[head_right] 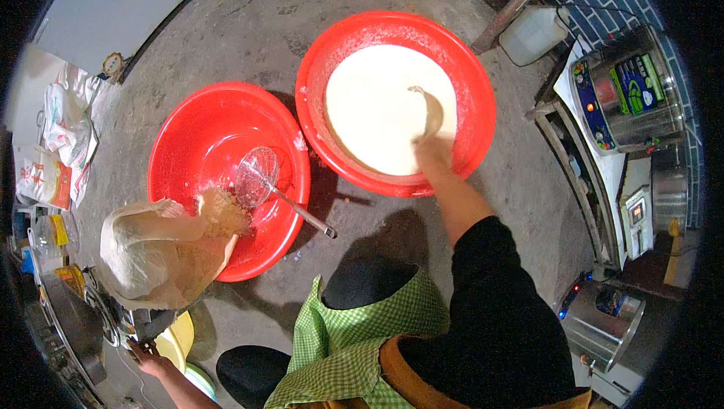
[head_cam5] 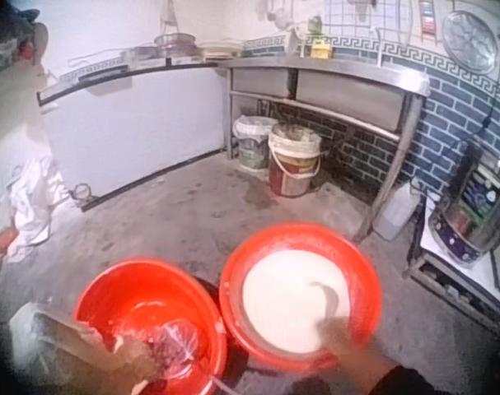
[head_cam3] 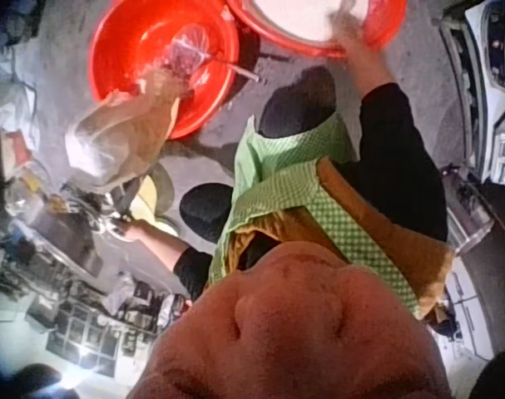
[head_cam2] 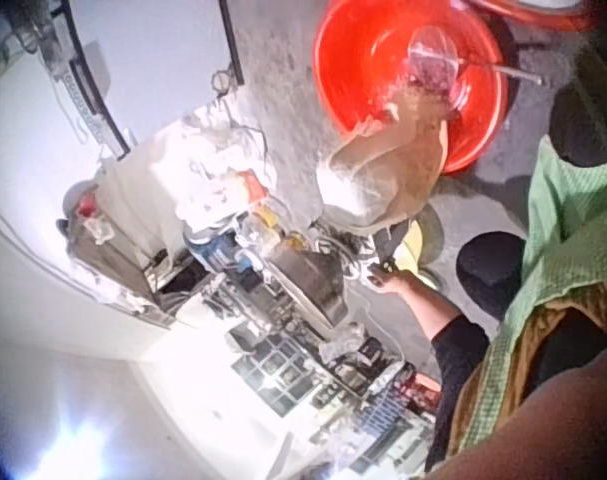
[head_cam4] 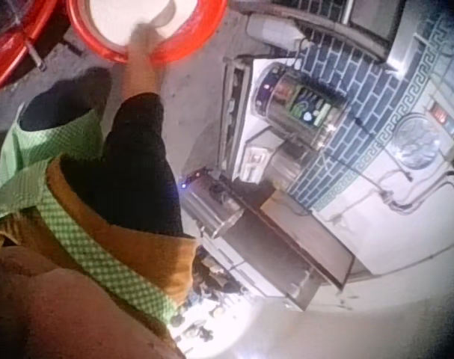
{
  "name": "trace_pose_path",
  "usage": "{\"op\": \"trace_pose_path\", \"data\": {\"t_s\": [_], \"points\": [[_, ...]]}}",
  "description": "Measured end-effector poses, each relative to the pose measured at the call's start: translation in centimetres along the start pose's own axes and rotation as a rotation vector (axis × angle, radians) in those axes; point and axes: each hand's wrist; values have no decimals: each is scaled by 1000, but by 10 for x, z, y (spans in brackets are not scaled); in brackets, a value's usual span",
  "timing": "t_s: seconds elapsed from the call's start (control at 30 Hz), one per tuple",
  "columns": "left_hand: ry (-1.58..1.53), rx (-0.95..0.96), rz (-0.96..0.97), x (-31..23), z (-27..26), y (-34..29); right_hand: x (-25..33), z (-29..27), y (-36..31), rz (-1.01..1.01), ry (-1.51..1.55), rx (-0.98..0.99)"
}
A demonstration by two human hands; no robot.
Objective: The person pours water into a grain mill containing yellow grains, then operates the mill to grind the contents into a white paste. They collect the paste in a red basin, add water, and stir the mixture with a ladle. The person then transfers the mixture back into the mill for further processing.
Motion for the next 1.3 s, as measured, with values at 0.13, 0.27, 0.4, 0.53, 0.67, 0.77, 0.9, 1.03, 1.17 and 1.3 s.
{"op": "trace_pose_path", "data": {"t_s": [0.13,0.27,0.4,0.53,0.67,0.77,0.9,1.03,1.17,1.3], "points": [[-60,-13,-6,5,-3,5,34,26,-21,299,1163,558],[-86,40,-12,4,-6,5,70,13,-43,344,1379,654],[-117,37,-13,8,-5,3,75,-15,-57,193,1355,633],[-196,85,0,14,-6,7,74,-61,-67,88,1234,556],[-133,76,36,21,-3,10,90,-130,-101,-52,1165,583],[-231,67,101,24,4,4,123,-185,-144,-134,979,626],[-198,82,176,20,10,-4,185,-240,-211,-283,781,686],[-130,25,165,10,14,-13,257,-275,-291,-453,720,817],[-150,-26,264,-5,16,-25,327,-292,-373,-639,650,938],[-148,-81,243,-15,15,-32,385,-303,-450,-782,543,960]]}}
Point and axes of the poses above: each hand's wrist, its own y-axis towards the middle knuckle, its own z-axis out of the palm, x = y × z, and after that the axes turned 3 degrees about z, right-handed
